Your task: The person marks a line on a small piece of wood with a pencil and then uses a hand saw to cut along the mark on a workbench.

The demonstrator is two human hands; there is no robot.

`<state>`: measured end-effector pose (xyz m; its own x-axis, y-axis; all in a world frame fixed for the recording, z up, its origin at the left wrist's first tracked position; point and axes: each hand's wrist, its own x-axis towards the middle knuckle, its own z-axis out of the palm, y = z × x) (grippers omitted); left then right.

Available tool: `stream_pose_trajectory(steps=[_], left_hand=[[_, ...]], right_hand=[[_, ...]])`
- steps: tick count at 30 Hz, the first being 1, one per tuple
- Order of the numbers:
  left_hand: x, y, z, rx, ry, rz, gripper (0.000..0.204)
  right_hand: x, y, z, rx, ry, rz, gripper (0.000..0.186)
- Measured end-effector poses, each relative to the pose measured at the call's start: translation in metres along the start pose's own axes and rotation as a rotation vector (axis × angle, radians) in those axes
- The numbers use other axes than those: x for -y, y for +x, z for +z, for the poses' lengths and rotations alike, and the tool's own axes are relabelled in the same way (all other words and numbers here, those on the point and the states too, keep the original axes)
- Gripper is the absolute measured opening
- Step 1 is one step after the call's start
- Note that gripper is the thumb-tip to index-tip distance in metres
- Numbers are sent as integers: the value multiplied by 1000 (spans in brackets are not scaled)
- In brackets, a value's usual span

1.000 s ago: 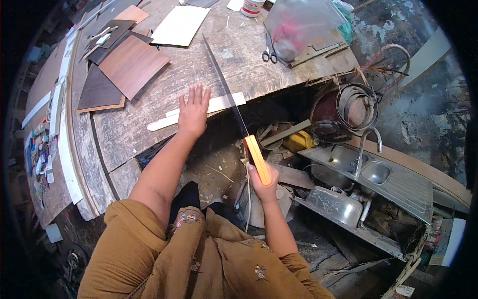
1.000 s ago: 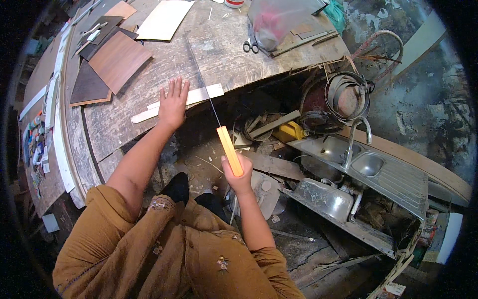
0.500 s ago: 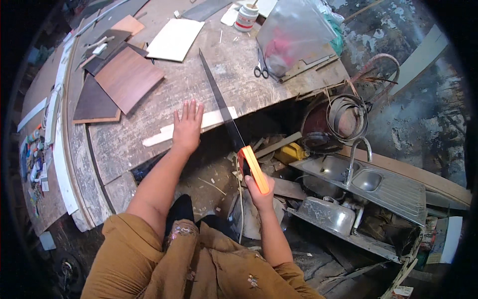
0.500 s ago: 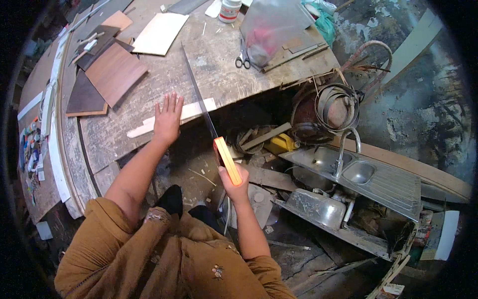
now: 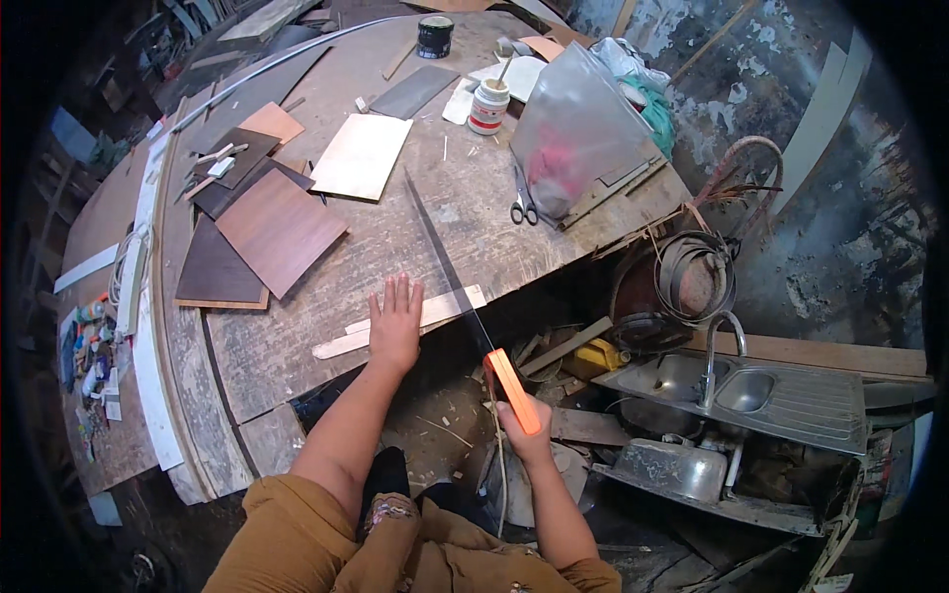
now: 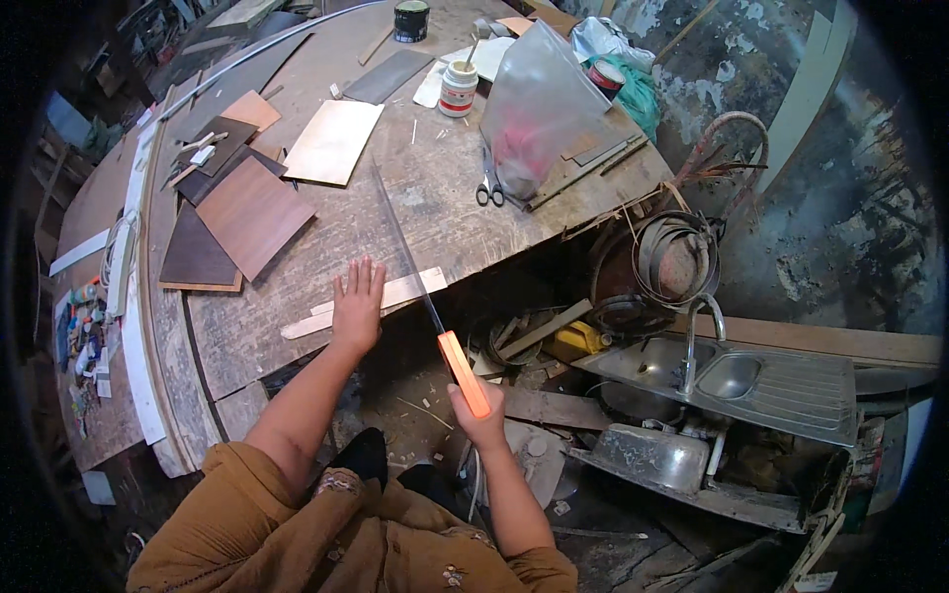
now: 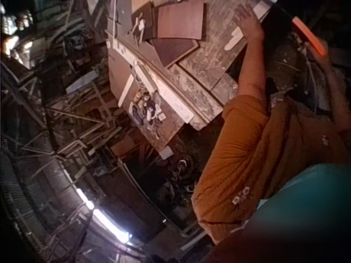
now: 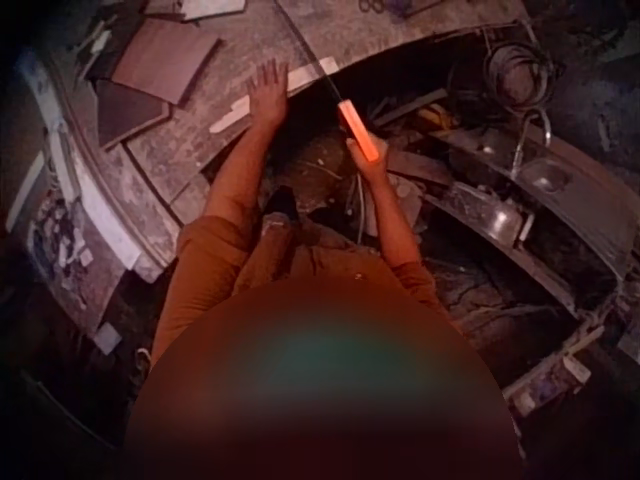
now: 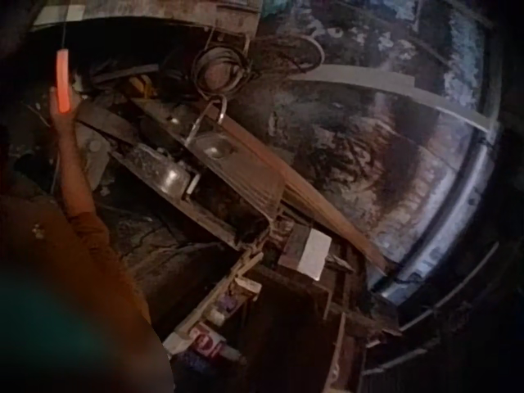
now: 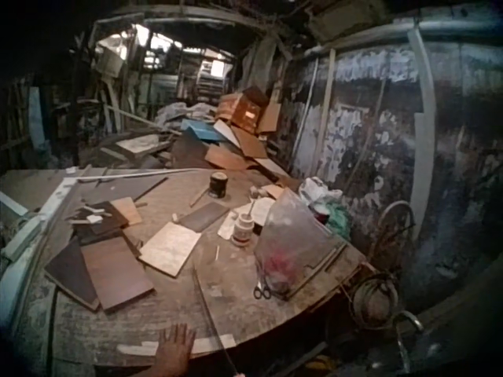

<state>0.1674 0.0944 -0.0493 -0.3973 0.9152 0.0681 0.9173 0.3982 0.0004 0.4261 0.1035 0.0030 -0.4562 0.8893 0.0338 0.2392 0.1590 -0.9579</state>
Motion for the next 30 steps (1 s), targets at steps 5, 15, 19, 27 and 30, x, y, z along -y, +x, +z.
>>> stream_pose_trajectory(steps=[5, 15, 19, 27, 30], left_hand=[[3, 1, -3, 78, 14, -16, 80], [0, 0, 6, -17, -24, 0, 88], [3, -3, 6, 31, -26, -11, 89], [-2, 4, -4, 94, 17, -5, 67], [-2, 0, -3, 88, 25, -17, 67]], right_hand=[[-9, -44, -23, 29, -147, -60, 10], [-12, -4, -4, 7, -39, 0, 23], [-12, -47, -20, -3, -68, -4, 19], [-4, 21, 12, -4, -74, -86, 22], [-11, 4, 2, 7, -64, -20, 21]])
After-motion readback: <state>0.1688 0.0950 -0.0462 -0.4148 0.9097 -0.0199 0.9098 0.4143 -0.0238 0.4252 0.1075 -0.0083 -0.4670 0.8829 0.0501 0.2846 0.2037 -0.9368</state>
